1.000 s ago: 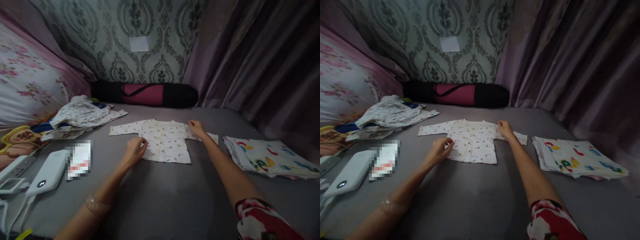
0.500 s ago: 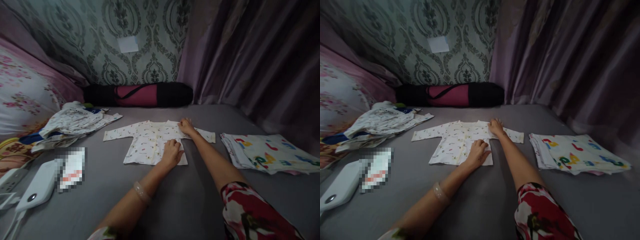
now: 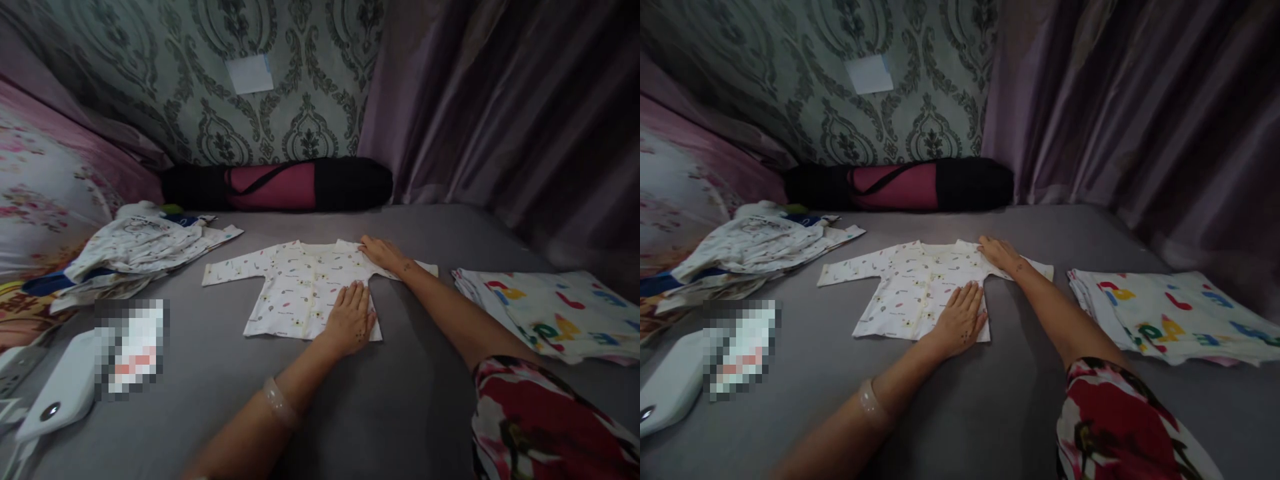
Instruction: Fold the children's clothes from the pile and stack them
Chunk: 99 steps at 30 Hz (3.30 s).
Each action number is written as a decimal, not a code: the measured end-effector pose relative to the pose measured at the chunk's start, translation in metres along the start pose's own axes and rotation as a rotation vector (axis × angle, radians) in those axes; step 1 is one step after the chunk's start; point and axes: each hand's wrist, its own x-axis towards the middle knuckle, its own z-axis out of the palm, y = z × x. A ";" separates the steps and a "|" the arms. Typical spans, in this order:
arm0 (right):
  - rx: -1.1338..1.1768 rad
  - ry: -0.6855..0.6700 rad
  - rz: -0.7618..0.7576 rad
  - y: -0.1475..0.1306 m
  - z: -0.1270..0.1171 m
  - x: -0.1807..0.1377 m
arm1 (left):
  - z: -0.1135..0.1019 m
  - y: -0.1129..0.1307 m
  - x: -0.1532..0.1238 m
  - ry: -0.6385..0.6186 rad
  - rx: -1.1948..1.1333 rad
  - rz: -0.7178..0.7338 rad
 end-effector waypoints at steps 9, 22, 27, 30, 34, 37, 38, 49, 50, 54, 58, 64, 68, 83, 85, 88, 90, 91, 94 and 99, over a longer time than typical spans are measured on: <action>0.181 0.115 0.066 0.005 0.005 -0.001 | -0.017 -0.011 0.006 -0.042 -0.119 0.020; 0.077 0.112 -0.279 -0.024 -0.023 -0.111 | 0.002 -0.010 0.021 0.055 -0.063 -0.081; -0.014 0.131 -0.290 -0.005 -0.017 -0.114 | 0.006 -0.010 0.022 0.007 -0.016 -0.047; 0.060 0.134 -0.199 0.003 -0.016 -0.109 | 0.005 -0.010 0.022 0.003 -0.018 -0.038; 0.205 0.181 0.051 0.000 -0.019 -0.078 | 0.003 -0.010 0.021 0.024 -0.041 -0.031; 0.189 0.149 0.167 -0.009 -0.020 -0.041 | 0.005 -0.010 0.020 0.045 -0.049 0.001; 0.177 0.136 0.192 -0.013 -0.019 -0.029 | 0.006 -0.010 0.020 0.055 -0.048 0.009; 0.042 0.133 0.342 -0.039 -0.006 0.005 | 0.018 -0.009 0.022 0.069 -0.021 0.010; 0.011 0.150 0.307 -0.045 -0.009 0.005 | 0.018 -0.008 0.022 0.073 -0.024 0.006; -0.017 0.108 0.091 -0.077 -0.011 0.009 | 0.012 -0.005 0.022 0.048 -0.030 0.008; 0.063 -0.060 0.119 -0.097 0.009 0.013 | 0.002 -0.003 0.022 0.019 -0.001 0.056; 0.040 -0.081 0.143 -0.093 0.026 0.014 | -0.005 0.004 0.017 -0.018 0.012 0.145; 0.048 -0.170 0.151 -0.092 0.021 0.016 | -0.009 0.027 0.008 0.011 -0.092 0.322; 0.060 -0.069 -0.031 -0.176 0.005 0.037 | -0.076 -0.113 -0.112 0.257 -0.091 -0.578; 0.114 -0.065 -0.059 -0.203 0.011 0.044 | -0.077 -0.126 -0.119 0.249 -0.042 -0.762; 0.156 -0.037 -0.014 -0.226 0.024 0.052 | -0.078 -0.131 -0.124 0.158 -0.102 -0.870; 0.158 -0.001 0.018 -0.231 0.034 0.054 | -0.078 -0.130 -0.125 0.109 -0.179 -0.882; 0.155 0.019 0.026 -0.231 0.038 0.055 | -0.078 -0.130 -0.126 0.096 -0.210 -0.880; 0.143 0.066 0.025 -0.227 0.046 0.054 | -0.077 -0.132 -0.126 0.074 -0.260 -0.871; 0.157 0.083 0.030 -0.226 0.041 0.053 | -0.082 -0.135 -0.124 0.017 -0.304 -0.906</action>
